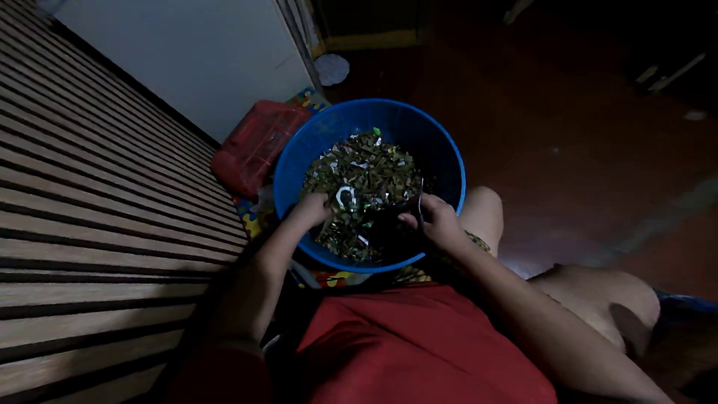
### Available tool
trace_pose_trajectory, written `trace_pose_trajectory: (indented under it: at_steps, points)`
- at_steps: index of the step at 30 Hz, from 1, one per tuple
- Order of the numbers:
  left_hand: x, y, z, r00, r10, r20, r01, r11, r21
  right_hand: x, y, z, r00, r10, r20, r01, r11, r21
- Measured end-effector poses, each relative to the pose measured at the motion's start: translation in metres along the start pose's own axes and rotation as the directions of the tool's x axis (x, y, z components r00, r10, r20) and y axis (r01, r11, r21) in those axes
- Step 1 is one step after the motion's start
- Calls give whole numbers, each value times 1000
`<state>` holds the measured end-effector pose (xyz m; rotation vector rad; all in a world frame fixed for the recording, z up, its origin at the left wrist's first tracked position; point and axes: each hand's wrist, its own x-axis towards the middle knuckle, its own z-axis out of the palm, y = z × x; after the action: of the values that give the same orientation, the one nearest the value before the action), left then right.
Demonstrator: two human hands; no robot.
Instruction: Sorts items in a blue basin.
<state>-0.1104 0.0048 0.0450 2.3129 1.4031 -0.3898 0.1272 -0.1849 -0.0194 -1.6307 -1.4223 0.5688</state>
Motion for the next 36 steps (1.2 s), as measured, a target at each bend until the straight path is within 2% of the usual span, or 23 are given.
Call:
trace_pose_trajectory:
  at_steps: [5, 9, 11, 13, 15, 19, 23, 28, 30, 34, 36]
  points:
    - [-4, 6, -26, 1000, 15, -23, -20, 975, -221, 0, 1, -1, 1000, 10, 13, -10, 1000, 3]
    - [-10, 14, -24, 1000, 4, -23, -13, 898, -439, 1, -1, -2, 999, 20, 26, -20, 1000, -2]
    - [-7, 14, -20, 1000, 6, -28, -19, 875, -484, 1, -2, -2, 999, 26, 33, -26, 1000, -3]
    - [1, 8, -14, 996, 14, -87, -49, 911, -409, 0, -1, -2, 999, 31, 41, -31, 1000, -7]
    - [9, 0, -8, 979, -8, -204, -56, 951, -305, 1, -1, -2, 998, 36, 45, -36, 999, -16]
    - [0, 7, -12, 928, -86, -363, 6, 976, -216, 1, 0, -2, 999, 25, 39, -24, 999, -21]
    - [-7, 25, -16, 876, -14, -482, -41, 994, -105, 2, 0, -2, 998, 38, 52, -37, 999, -26]
    - [9, 53, 1, 925, 143, -353, -155, 988, -5, 4, -2, -2, 996, 59, 68, -58, 998, -20]
    - [26, 60, 9, 949, 103, -297, -104, 994, 13, 4, -3, -1, 995, 20, 96, -14, 998, -63]
    - [37, 67, 19, 969, 12, -247, -11, 1000, 4, 1, 1, 8, 970, -197, 141, 220, 960, -171]
    - [40, 70, 24, 970, -8, -245, 10, 1000, 6, 1, 1, 10, 959, -213, 188, 252, 944, -213]
